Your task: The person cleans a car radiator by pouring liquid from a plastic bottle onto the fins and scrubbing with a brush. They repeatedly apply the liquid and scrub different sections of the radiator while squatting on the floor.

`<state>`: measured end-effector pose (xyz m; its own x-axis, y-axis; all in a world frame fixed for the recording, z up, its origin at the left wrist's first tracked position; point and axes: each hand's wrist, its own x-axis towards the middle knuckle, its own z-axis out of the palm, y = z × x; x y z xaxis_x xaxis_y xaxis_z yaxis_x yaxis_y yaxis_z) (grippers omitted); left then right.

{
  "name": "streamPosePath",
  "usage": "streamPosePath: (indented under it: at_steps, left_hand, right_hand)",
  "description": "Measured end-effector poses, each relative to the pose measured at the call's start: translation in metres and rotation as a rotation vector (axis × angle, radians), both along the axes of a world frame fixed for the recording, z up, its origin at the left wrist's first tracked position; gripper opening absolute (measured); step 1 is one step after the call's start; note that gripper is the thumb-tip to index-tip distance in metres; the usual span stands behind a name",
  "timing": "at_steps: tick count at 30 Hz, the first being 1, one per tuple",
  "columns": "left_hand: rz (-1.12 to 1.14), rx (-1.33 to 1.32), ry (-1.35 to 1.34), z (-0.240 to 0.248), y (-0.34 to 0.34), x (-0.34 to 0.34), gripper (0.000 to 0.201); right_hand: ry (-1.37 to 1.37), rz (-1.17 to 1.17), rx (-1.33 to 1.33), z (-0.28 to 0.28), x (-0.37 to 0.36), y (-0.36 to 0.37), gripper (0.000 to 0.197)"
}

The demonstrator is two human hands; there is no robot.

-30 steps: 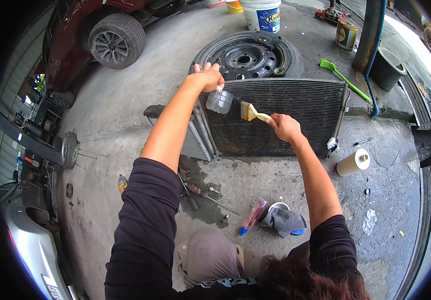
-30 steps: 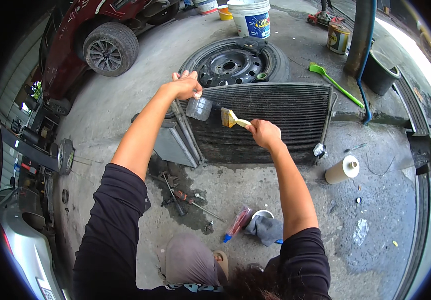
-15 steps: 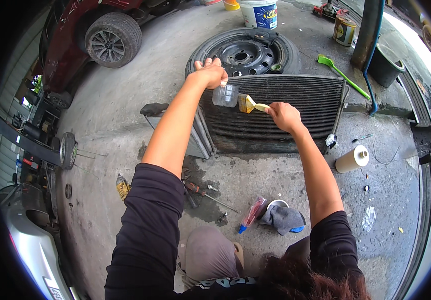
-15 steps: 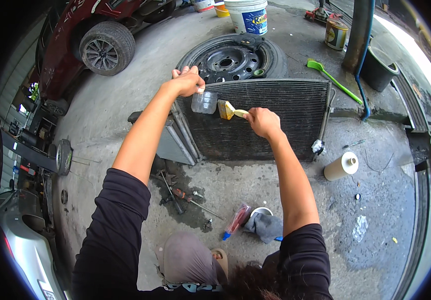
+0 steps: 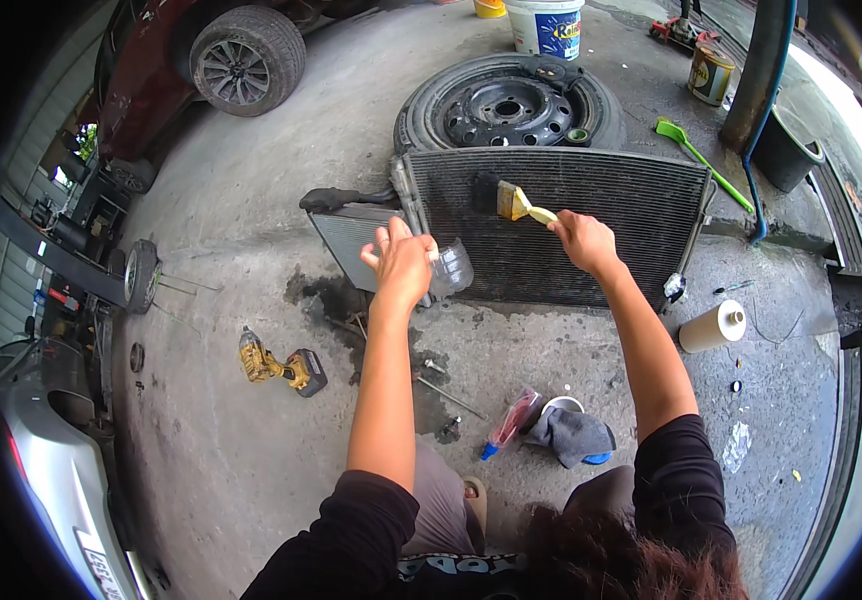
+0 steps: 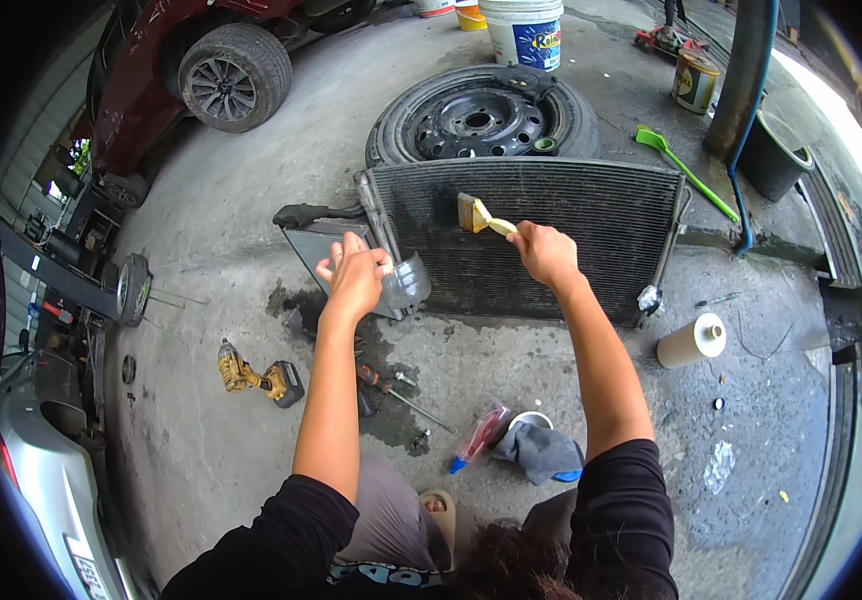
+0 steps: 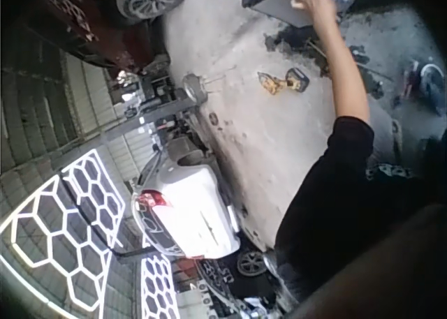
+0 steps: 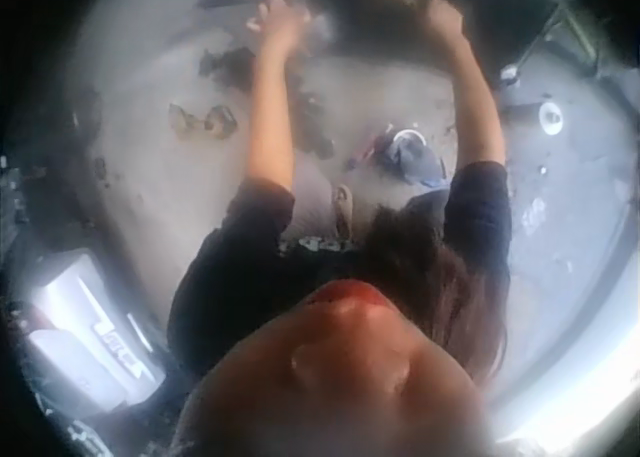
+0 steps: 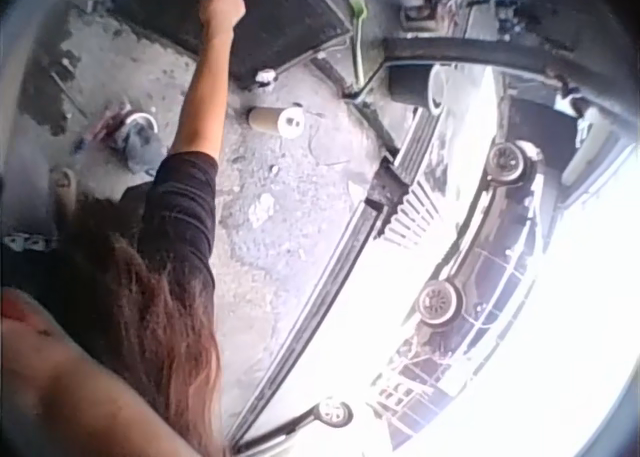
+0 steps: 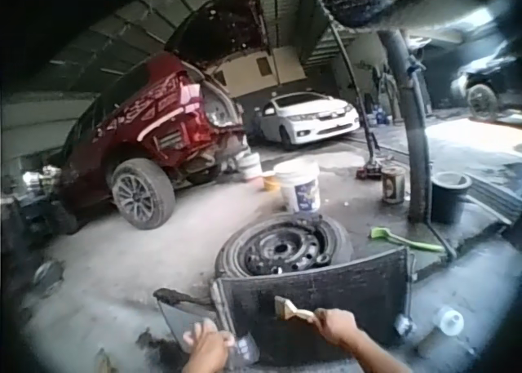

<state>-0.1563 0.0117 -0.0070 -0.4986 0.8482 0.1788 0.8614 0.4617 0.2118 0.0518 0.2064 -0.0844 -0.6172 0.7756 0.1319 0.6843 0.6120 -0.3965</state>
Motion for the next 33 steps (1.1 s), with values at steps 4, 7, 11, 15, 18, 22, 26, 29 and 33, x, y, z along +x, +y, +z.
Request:
streamPosePath:
  at_steps: [4,7,11,15,18,22,26,29,33]
  left_hand:
    - [0.006,0.017,-0.04,-0.007,-0.025,0.017,0.008]
    - [0.017,0.001,-0.083,-0.015,-0.04,0.02,0.008]
    - [-0.01,0.041,-0.082,-0.016,-0.041,0.017,0.008]
    - [-0.018,0.085,-0.066,-0.018,-0.037,0.01,0.011]
    - [-0.038,0.122,-0.045,-0.02,-0.034,0.004,0.013]
    - [-0.029,0.163,-0.053,-0.02,-0.03,0.002,0.014]
    - [-0.038,0.216,-0.078,-0.018,-0.035,0.001,0.014]
    - [-0.05,0.236,-0.094,-0.018,-0.034,0.002,0.013]
    - [-0.063,0.233,-0.104,-0.02,-0.035,-0.002,0.012]
  right_hand:
    - [-0.089,0.068,0.048,-0.008,-0.006,0.002,0.03]
    - [-0.041,-0.002,0.033,-0.002,-0.009,-0.009,0.03]
    - [-0.004,-0.038,0.063,0.008,-0.005,-0.013,0.03]
    - [-0.1,-0.034,0.112,0.009,-0.007,-0.022,0.029]
    - [-0.143,-0.007,0.121,0.021,-0.008,-0.023,0.028]
    - [-0.025,-0.064,0.182,0.011,-0.003,-0.027,0.028]
    - [-0.037,-0.008,0.203,0.023,-0.005,-0.02,0.029]
    - [0.002,-0.039,0.144,0.014,-0.009,-0.027,0.028]
    - [-0.231,0.051,0.158,-0.005,-0.015,-0.033,0.029]
